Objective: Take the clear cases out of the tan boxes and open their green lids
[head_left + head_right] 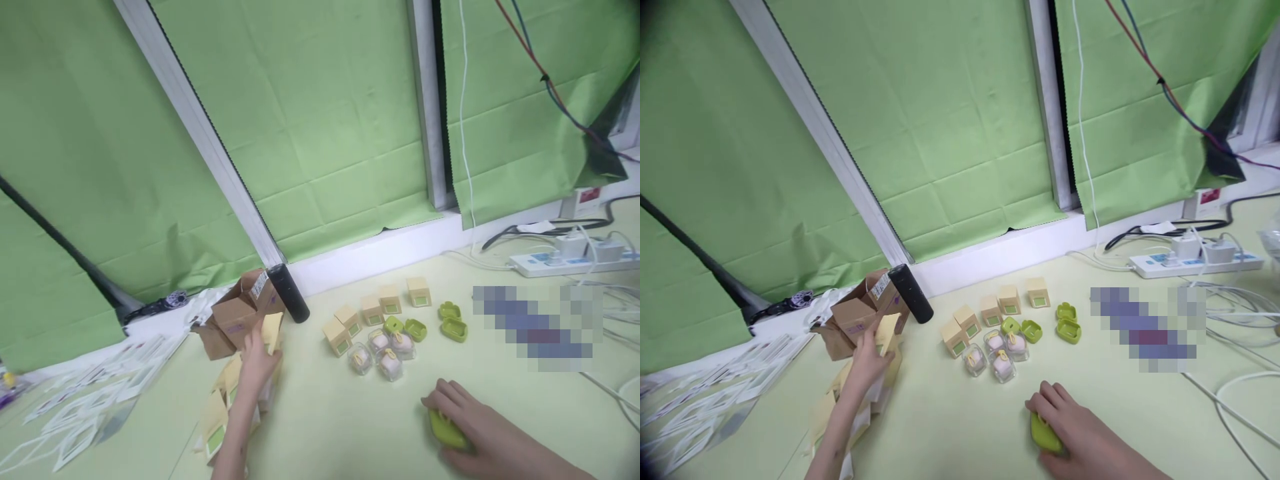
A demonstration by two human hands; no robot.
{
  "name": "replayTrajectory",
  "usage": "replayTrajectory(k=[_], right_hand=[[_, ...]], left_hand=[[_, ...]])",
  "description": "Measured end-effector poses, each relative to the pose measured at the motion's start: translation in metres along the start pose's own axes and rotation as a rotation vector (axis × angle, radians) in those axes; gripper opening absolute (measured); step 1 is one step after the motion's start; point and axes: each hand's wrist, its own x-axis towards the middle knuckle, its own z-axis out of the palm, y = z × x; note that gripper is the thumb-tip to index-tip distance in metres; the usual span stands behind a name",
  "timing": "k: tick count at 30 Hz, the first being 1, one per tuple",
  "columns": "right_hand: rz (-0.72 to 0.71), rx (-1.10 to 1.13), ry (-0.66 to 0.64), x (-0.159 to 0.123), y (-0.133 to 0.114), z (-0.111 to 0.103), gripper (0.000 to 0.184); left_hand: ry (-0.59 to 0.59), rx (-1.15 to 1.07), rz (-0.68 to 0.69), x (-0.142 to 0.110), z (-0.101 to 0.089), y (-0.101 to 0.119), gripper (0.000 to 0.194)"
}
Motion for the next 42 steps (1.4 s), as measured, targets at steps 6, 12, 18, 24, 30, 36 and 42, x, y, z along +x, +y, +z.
replayTrajectory(k=[6,12,18,24,30,36,42], right_hand=[[0.117,0.343,0.234,0.005,0.016,-0.004,0.047],[0.292,0.86,0.423,0.01,0.011,-0.016,0.052],[0.4,1.191,0.475,0.014,0.01,-0.01,0.048],[0.381,1.193,0.447,0.013,0.01,-0.006,0.048],[0.37,1.123,0.392,0.01,0.008,-0.01,0.049],[0.365,0.976,0.203,0.005,0.004,-0.024,0.036],[0.301,0.851,0.144,0.008,0.007,-0.022,0.027]], left_hand=[[-0.233,-0.789,0.284,-0.079,0.023,0.059,0.086],[-0.84,-1.174,0.217,-0.148,0.09,0.113,0.068],[-0.963,-1.341,0.272,-0.172,0.118,0.127,0.078],[-1.072,-1.462,0.156,-0.18,0.106,0.13,0.104],[-1.042,-1.382,0.184,-0.182,0.113,0.124,0.071],[-0.99,-1.492,0.164,-0.189,0.133,0.122,0.053],[-0.918,-1.44,0.176,-0.191,0.132,0.124,0.052]])
